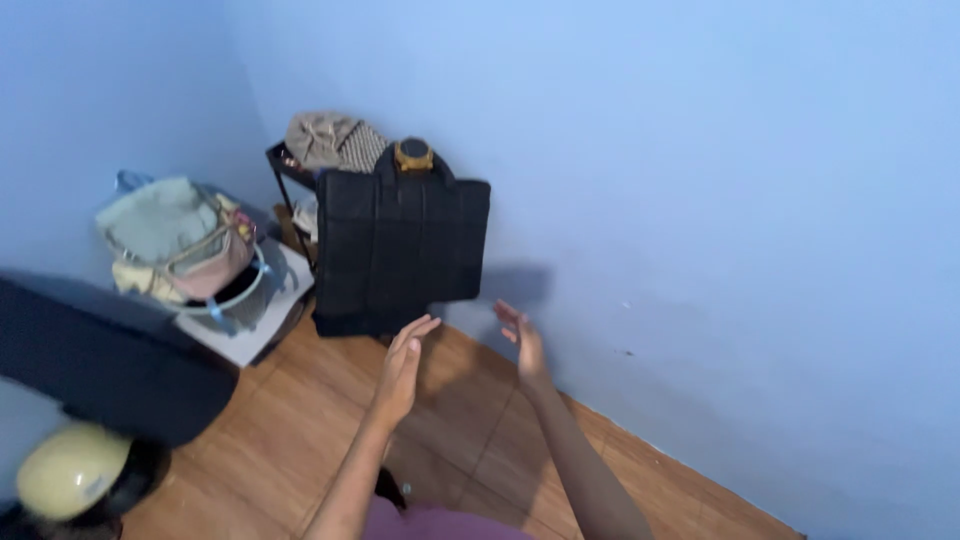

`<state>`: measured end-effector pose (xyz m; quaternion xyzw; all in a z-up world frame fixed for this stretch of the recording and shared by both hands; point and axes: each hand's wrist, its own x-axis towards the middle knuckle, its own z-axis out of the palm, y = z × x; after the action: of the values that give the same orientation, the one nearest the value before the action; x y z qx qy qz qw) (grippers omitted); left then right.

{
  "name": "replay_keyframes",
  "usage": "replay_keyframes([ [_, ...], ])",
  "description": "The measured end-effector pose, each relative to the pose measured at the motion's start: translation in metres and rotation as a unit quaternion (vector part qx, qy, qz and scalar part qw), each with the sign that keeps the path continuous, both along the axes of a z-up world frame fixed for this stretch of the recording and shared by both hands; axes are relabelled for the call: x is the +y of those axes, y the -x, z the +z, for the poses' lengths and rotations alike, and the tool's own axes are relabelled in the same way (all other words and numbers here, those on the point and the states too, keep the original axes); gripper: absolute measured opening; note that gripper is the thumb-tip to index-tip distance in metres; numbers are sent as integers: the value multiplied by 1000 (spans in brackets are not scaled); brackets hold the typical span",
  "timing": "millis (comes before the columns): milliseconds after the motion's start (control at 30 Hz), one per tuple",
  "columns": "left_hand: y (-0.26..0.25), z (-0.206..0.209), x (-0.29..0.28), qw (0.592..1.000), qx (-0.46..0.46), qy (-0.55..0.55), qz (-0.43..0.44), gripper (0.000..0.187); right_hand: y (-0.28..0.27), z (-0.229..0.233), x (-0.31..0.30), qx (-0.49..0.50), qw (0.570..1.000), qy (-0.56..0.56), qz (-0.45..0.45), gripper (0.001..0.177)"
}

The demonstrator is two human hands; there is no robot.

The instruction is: The recorder is organizing several bags, putting items away, and moving a rolled-up mat in a room.

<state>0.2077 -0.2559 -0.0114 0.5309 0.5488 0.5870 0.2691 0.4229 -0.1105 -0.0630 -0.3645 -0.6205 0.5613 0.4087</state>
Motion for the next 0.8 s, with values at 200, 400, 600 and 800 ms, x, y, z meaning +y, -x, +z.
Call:
replay_keyframes([
  [200,-72,21,-77,999,-23,21,15,73,-71,3,-57,16,999,14,43,78],
  [400,-125,29,-127,997,-67,45,-7,72,-128,11,-123,8,999,45,11,77],
  [600,-148,41,-167,997,-46,12,-69,71,-166,40,-197,46,997,48,-32,75],
  [800,-147,52,-220,987,-35,-3,-156,73,-179,53,-301,28,991,4,-129,75],
])
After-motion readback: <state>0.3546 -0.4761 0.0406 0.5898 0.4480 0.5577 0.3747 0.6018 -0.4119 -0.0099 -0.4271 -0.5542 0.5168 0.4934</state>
